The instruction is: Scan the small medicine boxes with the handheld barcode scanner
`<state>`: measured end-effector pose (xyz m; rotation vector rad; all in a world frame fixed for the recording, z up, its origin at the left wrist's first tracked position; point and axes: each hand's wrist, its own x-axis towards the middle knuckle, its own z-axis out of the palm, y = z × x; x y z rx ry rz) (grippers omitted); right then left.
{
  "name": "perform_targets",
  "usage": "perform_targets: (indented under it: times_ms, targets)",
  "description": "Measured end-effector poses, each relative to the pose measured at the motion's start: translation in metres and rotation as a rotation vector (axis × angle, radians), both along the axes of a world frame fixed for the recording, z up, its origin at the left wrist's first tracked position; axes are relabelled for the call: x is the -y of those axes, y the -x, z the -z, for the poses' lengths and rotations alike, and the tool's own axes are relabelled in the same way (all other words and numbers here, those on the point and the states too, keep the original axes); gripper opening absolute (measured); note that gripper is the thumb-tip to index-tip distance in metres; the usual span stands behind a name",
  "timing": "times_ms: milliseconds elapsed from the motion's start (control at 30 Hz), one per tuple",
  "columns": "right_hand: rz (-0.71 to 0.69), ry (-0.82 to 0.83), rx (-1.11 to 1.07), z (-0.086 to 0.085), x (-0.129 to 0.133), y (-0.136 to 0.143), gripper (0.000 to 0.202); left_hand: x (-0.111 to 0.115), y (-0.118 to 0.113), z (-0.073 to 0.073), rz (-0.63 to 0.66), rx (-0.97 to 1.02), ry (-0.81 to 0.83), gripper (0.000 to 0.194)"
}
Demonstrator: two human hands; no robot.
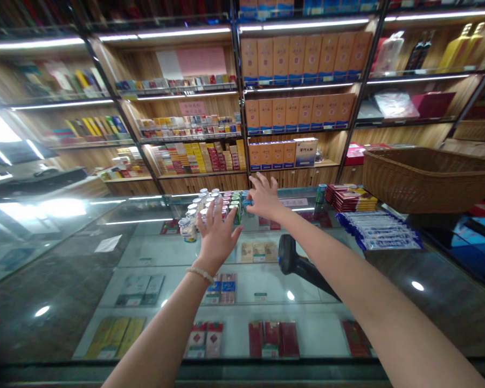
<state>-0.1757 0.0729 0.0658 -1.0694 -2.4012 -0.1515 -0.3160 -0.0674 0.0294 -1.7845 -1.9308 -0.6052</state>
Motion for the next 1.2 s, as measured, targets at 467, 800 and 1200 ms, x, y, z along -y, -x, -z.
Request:
perform_targets:
  times_ms: [467, 800, 1200]
  targets:
    - [-0.030, -0.048, -0.150, -0.003, 0.050, -0.048, 0.019, 0.004, -0.006, -0.008, 0.052, -0.033, -0.072, 0.040]
    - [-0.004, -0.042, -0.227, 0.007, 0.055, -0.062, 0.016, 0.003, -0.007, -0.007, 0.122, -0.028, -0.098, 0.035]
    - [-0.086, -0.075, -0.163, -0.003, 0.071, -0.065, 0.015, 0.009, -0.009, -0.020, 0.249, 0.010, -0.115, 0.025]
